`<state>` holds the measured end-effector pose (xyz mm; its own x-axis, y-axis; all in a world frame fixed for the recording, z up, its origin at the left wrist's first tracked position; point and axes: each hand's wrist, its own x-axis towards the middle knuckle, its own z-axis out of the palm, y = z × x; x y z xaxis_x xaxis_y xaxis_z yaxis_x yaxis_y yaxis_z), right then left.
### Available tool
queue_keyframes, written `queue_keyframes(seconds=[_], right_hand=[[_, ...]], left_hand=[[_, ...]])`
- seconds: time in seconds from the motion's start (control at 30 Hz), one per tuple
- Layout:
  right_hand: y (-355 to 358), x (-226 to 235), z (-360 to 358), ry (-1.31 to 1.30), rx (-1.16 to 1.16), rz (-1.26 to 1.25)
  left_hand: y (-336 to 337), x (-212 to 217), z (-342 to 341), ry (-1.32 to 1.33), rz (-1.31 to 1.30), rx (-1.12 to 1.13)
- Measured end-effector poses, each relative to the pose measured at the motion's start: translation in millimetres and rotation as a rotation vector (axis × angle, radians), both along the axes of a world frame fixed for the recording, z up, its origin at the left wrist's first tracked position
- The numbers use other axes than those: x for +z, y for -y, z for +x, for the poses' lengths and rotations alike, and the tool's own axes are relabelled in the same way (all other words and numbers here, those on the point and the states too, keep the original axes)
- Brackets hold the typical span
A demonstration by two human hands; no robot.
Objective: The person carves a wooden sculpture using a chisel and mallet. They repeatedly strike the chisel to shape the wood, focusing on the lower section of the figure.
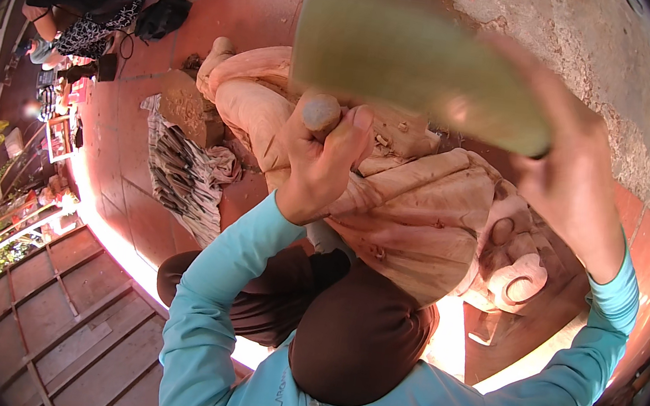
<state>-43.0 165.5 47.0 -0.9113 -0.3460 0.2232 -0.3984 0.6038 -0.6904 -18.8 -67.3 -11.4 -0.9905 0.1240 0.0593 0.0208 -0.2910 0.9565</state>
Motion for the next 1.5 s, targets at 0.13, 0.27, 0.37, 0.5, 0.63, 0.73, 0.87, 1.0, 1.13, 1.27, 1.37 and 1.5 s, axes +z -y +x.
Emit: queue_keyframes(seconds=[0.13, 0.27, 0.37, 0.5, 0.63, 0.73, 0.87, 1.0, 1.13, 1.27, 1.37, 1.5], right_hand=[[-7, 8, -1, 0.021, 0.084, 0.336], [-1, -9, 0, -0.056, 0.053, 0.036], [-1, -10, -1, -0.087, 0.042, -0.028], [-1, -8, -3, -0.102, 0.057, -0.005], [1, -9, -4, -0.051, 0.035, -0.05], [2, -9, -3, 0.012, 0.025, -0.128], [3, -10, 1, 0.049, -0.016, -0.211], [1, -6, 0, -0.021, 0.053, 0.006], [-4, -1, -4, -0.07, 0.11, 0.206], [-3, -5, 0, -0.014, 0.078, 0.271], [-6, -7, -5, 0.039, 0.107, 0.305], [-2, -19, -7, 0.058, 0.069, 0.164]], left_hand=[[-2, 3, -2, -0.054, -0.049, 0.03], [-10, 11, -5, -0.072, -0.127, 0.154], [15, 8, -20, -0.043, -0.04, 0.366], [15, 10, -15, -0.182, -0.108, 0.342], [0, 22, -8, -0.131, -0.006, 0.216], [5, 18, -4, -0.106, -0.093, 0.098], [6, 14, -1, -0.103, -0.116, 0.056], [9, 5, 2, -0.082, -0.066, -0.013], [3, 5, 2, -0.015, -0.094, 0.043], [9, 4, -4, -0.078, -0.09, 0.005], [34, 15, -11, -0.21, -0.059, 0.128], [61, 44, -17, -0.345, -0.028, 0.35]])
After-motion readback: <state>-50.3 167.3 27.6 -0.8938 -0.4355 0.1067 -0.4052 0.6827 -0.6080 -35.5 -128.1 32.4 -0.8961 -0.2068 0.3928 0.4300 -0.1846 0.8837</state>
